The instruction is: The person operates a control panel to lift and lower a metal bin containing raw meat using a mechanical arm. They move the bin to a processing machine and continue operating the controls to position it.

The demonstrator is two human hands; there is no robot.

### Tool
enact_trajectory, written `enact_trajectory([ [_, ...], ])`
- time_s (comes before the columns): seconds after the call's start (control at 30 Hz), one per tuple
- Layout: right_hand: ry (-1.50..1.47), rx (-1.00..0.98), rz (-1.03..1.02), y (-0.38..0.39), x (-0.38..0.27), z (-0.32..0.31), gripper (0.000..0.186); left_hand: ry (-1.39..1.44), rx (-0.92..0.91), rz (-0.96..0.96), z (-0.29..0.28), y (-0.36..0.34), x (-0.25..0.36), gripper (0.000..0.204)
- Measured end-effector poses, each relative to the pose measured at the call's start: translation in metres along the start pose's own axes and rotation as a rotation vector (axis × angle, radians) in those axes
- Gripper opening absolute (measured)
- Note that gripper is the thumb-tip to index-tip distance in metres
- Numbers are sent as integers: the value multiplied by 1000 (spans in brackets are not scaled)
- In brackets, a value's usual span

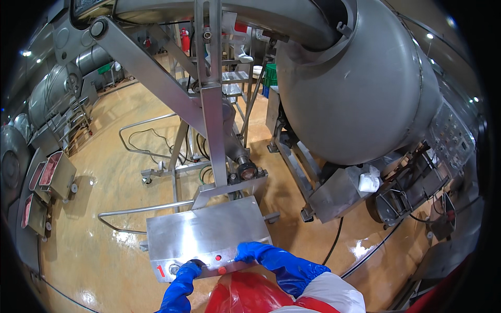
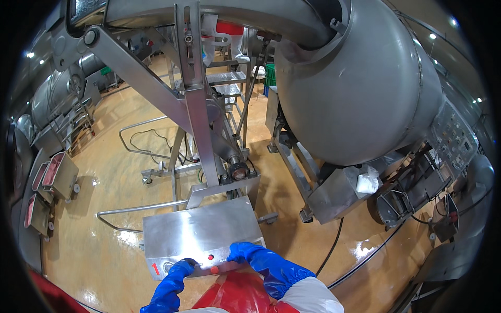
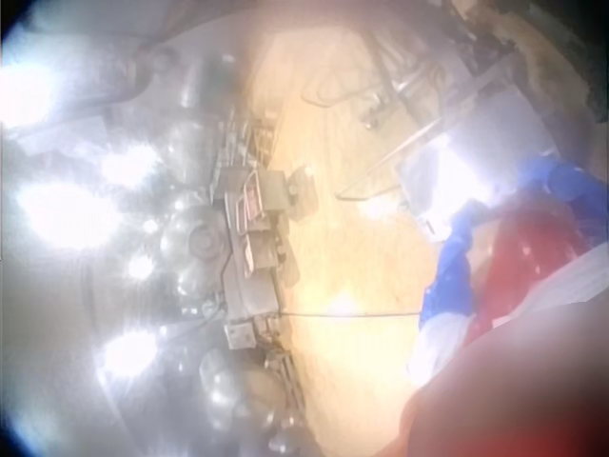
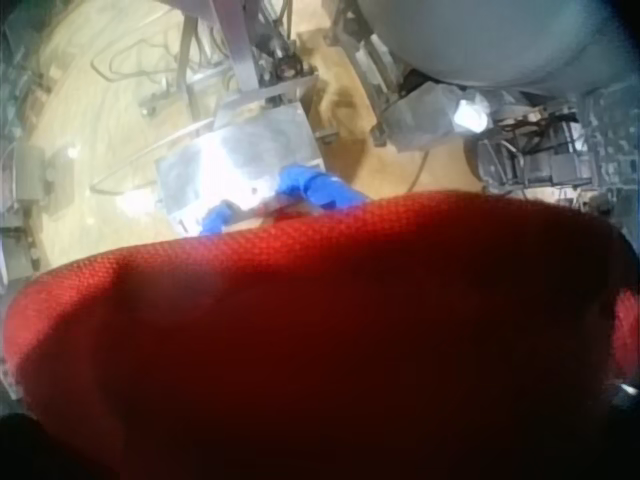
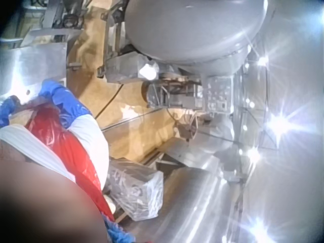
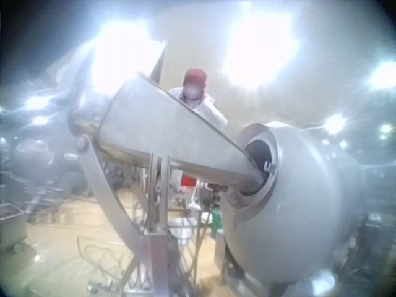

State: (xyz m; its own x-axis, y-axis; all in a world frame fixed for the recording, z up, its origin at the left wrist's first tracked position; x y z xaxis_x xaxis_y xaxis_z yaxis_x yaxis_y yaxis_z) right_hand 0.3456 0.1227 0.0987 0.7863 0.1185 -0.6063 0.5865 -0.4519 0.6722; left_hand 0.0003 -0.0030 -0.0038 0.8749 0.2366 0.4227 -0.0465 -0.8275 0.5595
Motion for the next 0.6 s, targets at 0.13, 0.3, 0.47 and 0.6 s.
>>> enact_trajectory([
  [0.13, -40, 4, -65, -4, 3, 4, 39, 35, -21, 32, -6, 10, 2, 36],
  [0.3, -10, -28, -69, -13, 14, 10, 43, 14, -20, 58, -8, 11, 7, 38],
  [0.47, 82, -77, 56, -13, -6, 12, 45, 22, 22, 33, 16, 2, -15, 39],
  [0.6, 23, -145, 19, -26, 4, 22, 45, -32, -30, -89, 12, 11, -9, 41],
])
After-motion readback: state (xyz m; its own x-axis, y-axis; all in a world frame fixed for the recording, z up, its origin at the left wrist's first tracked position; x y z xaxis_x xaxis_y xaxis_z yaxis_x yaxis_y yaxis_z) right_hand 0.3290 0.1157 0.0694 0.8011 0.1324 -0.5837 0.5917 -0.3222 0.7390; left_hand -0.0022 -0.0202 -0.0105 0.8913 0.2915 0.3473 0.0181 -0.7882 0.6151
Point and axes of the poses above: each hand's wrist, its own y-axis away from the middle knuckle, its own z-axis out of the palm, x = y × z, the point moved 1 cm from there along -y, towards the middle knuckle, and after that the axes turned 1 degree about -z, right-handed, at the moved point
